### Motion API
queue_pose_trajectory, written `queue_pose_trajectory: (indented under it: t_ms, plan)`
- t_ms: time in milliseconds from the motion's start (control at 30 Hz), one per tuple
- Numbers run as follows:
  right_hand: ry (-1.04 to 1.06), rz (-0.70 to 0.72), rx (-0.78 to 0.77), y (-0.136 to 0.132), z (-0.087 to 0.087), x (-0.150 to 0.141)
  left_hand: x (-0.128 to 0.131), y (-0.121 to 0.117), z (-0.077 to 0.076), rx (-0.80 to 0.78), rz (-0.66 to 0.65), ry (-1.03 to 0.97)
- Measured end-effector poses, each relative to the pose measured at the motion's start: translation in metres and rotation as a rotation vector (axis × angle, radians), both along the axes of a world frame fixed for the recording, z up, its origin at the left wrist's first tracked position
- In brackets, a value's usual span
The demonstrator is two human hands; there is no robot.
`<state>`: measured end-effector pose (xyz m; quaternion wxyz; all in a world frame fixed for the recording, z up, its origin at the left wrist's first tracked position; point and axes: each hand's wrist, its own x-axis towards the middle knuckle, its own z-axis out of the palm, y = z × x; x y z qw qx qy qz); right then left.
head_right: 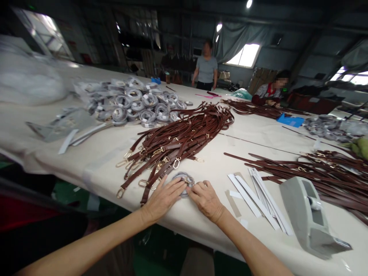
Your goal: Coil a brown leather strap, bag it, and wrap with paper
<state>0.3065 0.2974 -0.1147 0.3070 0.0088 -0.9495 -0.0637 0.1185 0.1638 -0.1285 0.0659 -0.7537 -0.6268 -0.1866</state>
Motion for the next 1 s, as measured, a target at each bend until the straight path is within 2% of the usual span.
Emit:
queue_pose_trajectory:
  t_ms: [167,267,400,500,600,733,867,1000]
  plan:
    - [0.006,-0.035,-0.032,-0.002,0.002,-0.001,0.015,0.004,0.023,-0.059,0.106,0.040]
    - [-0.011,-0.056,-0.077,-0.005,0.006,-0.004,0.022,0.004,0.025,-0.111,0.163,0.045]
    - [0.017,-0.129,-0.209,-0.010,0.014,0.003,0.017,0.006,0.020,-0.129,0.140,0.026]
    - [0.132,-0.242,-0.351,-0.018,0.014,0.028,0.011,0.008,0.017,-0.095,0.091,0.014]
    - [0.260,-0.366,-0.472,-0.032,0.008,0.064,0.007,0.007,0.012,-0.025,0.073,0.017]
    - [0.323,-0.481,-0.555,-0.055,-0.003,0.104,0.006,0.008,0.003,0.105,0.085,0.031]
    - [0.331,-0.608,-0.576,-0.063,-0.012,0.122,0.006,0.011,-0.001,0.224,0.104,0.038]
    - [0.347,-0.741,-0.580,-0.051,-0.012,0.127,0.010,0.015,0.003,0.307,0.125,0.052]
